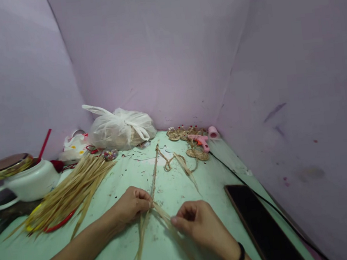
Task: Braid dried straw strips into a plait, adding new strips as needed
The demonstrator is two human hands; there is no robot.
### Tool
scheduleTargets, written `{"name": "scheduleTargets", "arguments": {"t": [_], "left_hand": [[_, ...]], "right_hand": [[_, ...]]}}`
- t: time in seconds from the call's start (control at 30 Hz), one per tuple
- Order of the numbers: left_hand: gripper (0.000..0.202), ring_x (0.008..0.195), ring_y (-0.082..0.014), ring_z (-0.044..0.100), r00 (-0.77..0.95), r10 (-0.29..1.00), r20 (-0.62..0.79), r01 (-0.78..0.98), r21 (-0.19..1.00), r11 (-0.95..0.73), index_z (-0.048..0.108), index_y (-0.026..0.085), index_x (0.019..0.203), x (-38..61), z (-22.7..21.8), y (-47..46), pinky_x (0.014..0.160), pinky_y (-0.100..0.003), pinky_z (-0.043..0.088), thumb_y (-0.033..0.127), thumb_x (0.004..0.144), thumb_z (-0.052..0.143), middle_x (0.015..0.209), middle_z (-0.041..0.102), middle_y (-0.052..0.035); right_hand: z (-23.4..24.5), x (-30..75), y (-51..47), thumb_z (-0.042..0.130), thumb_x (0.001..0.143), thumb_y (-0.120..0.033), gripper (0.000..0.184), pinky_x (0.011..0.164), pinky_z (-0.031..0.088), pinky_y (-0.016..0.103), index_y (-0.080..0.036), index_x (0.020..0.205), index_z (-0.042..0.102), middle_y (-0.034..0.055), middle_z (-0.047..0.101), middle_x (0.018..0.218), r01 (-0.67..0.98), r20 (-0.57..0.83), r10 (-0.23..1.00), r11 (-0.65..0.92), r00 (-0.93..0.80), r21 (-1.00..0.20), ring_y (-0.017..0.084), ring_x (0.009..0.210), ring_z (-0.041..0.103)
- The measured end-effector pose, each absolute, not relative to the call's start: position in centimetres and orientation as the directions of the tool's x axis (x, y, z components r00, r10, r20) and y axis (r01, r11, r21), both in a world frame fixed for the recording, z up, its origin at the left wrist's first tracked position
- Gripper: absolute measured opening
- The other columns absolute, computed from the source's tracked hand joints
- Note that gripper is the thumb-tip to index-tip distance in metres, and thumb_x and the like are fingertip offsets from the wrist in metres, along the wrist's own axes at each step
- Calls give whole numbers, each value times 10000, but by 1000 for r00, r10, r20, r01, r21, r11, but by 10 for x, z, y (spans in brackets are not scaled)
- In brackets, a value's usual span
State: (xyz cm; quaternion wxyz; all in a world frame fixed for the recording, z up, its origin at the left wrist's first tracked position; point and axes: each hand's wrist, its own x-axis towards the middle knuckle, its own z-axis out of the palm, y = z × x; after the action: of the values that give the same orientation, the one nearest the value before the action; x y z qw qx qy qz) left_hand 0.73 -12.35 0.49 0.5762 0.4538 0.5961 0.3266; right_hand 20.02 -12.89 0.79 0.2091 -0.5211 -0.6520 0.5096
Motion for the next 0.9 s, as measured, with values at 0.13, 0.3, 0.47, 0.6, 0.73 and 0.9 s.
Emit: {"name": "scheduleTargets", "arguments": {"t": [0.13,0.3,0.47,0.6,0.73,0.9], "left_hand": [[40,320,-38,245,84,915,-394,178,910,375,532,132,482,7,3,-124,368,-202,136,151,516,523,328,365,63],[40,318,-43,251,92,916,-391,186,910,370,534,135,487,6,1,-124,354,-208,139,162,516,537,338,381,59],[30,318,-41,245,83,914,-398,216,902,374,537,137,495,6,3,-124,348,-204,140,156,517,543,337,378,64],[34,323,-42,262,86,916,-392,212,906,367,540,135,499,6,4,-124,350,-202,156,162,517,550,344,393,60],[33,327,-43,274,91,916,-392,197,908,369,550,130,505,6,3,-124,354,-203,159,162,513,549,356,414,53],[26,318,-42,262,78,920,-383,184,913,364,556,124,495,6,3,-123,361,-211,144,135,499,534,341,398,55]], "right_hand": [[-1,200,-144,591,627,-263,147,481,299,200,-121,596,565,-4,508,539,521,-302,866,-57,-398,-851,78,503,394],[2,195,-146,544,638,-223,127,473,273,201,-130,556,517,-26,435,505,528,-316,845,-47,-432,-848,70,491,346],[1,197,-144,535,630,-208,112,472,261,202,-131,553,507,-33,411,501,524,-317,831,-37,-457,-851,68,491,333],[0,198,-144,534,630,-207,106,475,262,200,-127,564,512,-31,423,509,521,-315,823,-29,-472,-853,67,496,341],[-1,198,-146,535,633,-209,120,463,253,198,-128,550,508,-36,410,491,519,-325,818,-38,-476,-854,61,481,329],[5,200,-140,589,616,-257,152,471,307,195,-127,557,537,-19,473,506,477,-285,851,-48,-440,-878,69,488,388]]}}
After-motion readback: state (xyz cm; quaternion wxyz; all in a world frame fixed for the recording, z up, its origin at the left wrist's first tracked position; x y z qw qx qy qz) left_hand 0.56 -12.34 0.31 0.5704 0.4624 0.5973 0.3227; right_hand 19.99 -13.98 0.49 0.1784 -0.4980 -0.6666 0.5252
